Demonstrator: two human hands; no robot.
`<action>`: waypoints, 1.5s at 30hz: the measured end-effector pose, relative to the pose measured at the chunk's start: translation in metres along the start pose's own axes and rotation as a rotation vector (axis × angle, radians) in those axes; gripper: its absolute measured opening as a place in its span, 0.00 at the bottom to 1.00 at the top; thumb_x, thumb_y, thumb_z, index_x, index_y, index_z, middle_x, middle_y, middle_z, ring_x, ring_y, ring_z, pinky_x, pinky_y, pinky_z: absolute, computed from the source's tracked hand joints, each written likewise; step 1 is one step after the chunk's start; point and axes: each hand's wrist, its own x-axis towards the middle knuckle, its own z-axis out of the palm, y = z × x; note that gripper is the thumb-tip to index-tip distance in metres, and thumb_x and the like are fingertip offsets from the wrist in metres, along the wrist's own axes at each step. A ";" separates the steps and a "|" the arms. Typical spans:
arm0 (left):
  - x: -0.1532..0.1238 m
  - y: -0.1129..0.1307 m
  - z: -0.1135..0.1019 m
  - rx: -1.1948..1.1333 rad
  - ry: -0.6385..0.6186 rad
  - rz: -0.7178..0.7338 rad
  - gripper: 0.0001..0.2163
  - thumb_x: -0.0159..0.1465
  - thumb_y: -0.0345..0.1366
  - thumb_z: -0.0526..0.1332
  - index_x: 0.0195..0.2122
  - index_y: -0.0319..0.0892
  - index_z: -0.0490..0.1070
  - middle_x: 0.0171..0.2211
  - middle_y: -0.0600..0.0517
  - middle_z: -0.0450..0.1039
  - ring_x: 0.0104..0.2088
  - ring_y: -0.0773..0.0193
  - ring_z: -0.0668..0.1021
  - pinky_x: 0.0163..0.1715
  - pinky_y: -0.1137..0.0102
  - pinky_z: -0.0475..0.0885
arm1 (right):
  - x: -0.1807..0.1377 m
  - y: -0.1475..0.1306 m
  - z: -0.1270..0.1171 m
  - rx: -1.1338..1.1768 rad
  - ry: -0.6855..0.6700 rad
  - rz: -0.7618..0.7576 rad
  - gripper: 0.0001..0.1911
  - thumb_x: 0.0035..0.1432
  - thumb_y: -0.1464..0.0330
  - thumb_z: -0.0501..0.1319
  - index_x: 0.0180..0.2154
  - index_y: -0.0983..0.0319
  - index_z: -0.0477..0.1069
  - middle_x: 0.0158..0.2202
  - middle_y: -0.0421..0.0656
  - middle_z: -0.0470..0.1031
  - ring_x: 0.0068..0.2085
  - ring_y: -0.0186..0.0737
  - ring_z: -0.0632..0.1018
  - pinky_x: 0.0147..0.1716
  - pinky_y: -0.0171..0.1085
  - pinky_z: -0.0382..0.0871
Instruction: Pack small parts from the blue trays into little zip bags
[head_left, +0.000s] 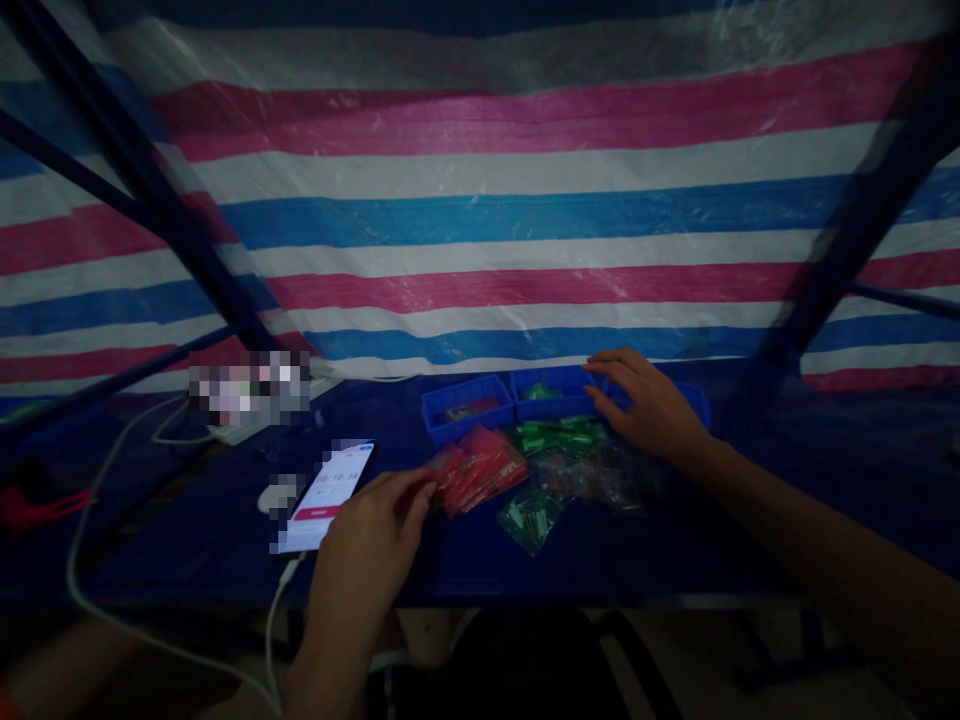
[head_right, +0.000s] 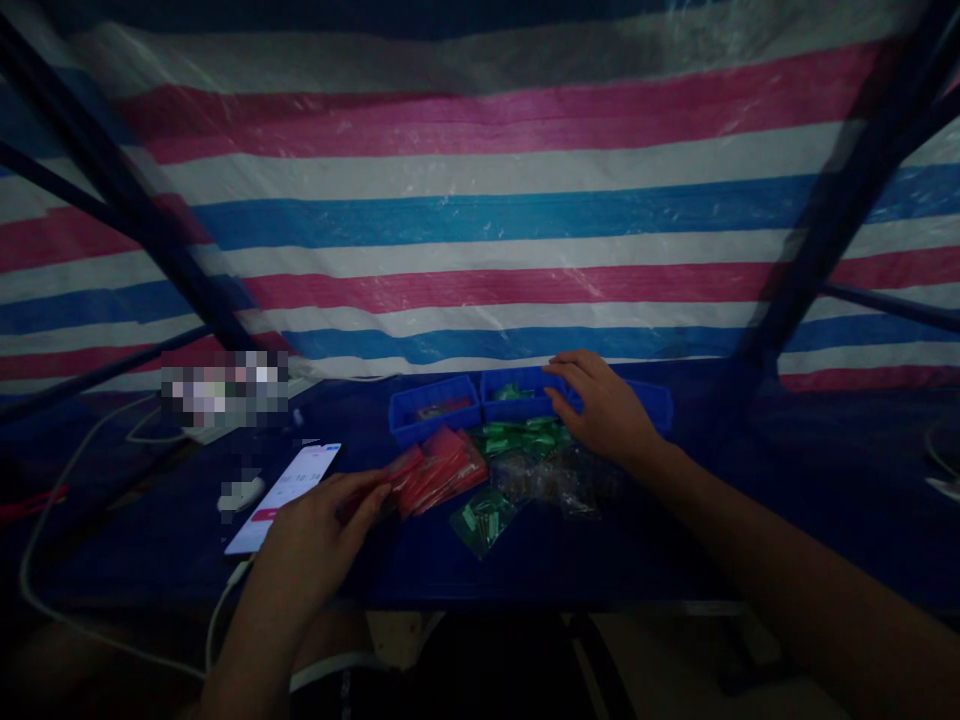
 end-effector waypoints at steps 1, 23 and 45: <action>0.001 0.000 -0.001 -0.029 0.006 0.005 0.17 0.70 0.47 0.55 0.49 0.48 0.81 0.48 0.48 0.82 0.45 0.52 0.82 0.49 0.59 0.75 | 0.000 -0.002 -0.001 0.017 0.005 0.000 0.16 0.67 0.66 0.60 0.55 0.58 0.72 0.53 0.51 0.75 0.56 0.54 0.76 0.57 0.57 0.72; 0.118 0.102 0.036 -0.674 0.154 0.388 0.12 0.68 0.43 0.64 0.49 0.45 0.79 0.43 0.48 0.82 0.40 0.59 0.82 0.41 0.66 0.77 | 0.024 -0.020 0.029 1.146 -0.169 0.490 0.19 0.55 0.60 0.73 0.48 0.56 0.77 0.45 0.44 0.84 0.47 0.47 0.84 0.54 0.51 0.78; 0.103 0.081 0.070 -0.833 0.105 0.400 0.30 0.65 0.37 0.67 0.67 0.45 0.61 0.39 0.50 0.81 0.37 0.63 0.82 0.44 0.64 0.78 | -0.009 -0.026 0.040 1.031 0.013 0.528 0.26 0.53 0.61 0.74 0.51 0.57 0.71 0.50 0.46 0.81 0.51 0.45 0.82 0.56 0.49 0.77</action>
